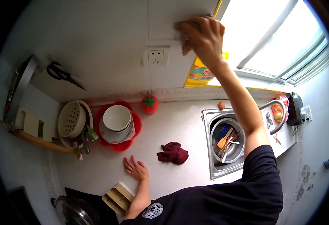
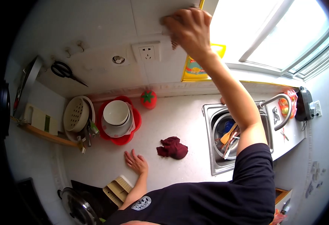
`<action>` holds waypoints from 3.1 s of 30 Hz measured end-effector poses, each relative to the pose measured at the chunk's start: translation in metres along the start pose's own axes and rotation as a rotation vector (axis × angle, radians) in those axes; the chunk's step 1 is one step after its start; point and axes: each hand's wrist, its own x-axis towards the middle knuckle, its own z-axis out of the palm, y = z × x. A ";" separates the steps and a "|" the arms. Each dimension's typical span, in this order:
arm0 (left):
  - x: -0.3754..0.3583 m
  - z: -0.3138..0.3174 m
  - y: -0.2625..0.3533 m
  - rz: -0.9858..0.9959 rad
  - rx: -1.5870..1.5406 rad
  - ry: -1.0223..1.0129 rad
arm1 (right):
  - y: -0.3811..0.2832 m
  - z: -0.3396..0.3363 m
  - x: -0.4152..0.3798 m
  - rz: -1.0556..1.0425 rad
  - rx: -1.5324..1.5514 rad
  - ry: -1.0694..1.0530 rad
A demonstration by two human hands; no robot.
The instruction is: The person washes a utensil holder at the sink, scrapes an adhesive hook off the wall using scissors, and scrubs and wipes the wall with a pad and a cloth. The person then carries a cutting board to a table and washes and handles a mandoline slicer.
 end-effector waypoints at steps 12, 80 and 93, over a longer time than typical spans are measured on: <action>-0.002 -0.001 -0.001 0.008 0.012 -0.010 | -0.010 -0.009 0.006 0.033 0.014 -0.044; 0.262 -0.202 0.336 -0.429 -2.767 -1.032 | -0.208 -0.064 -0.363 1.108 0.221 -0.907; 0.259 -0.209 0.355 -0.397 -2.598 -0.695 | -0.206 -0.063 -0.360 1.106 0.209 -0.937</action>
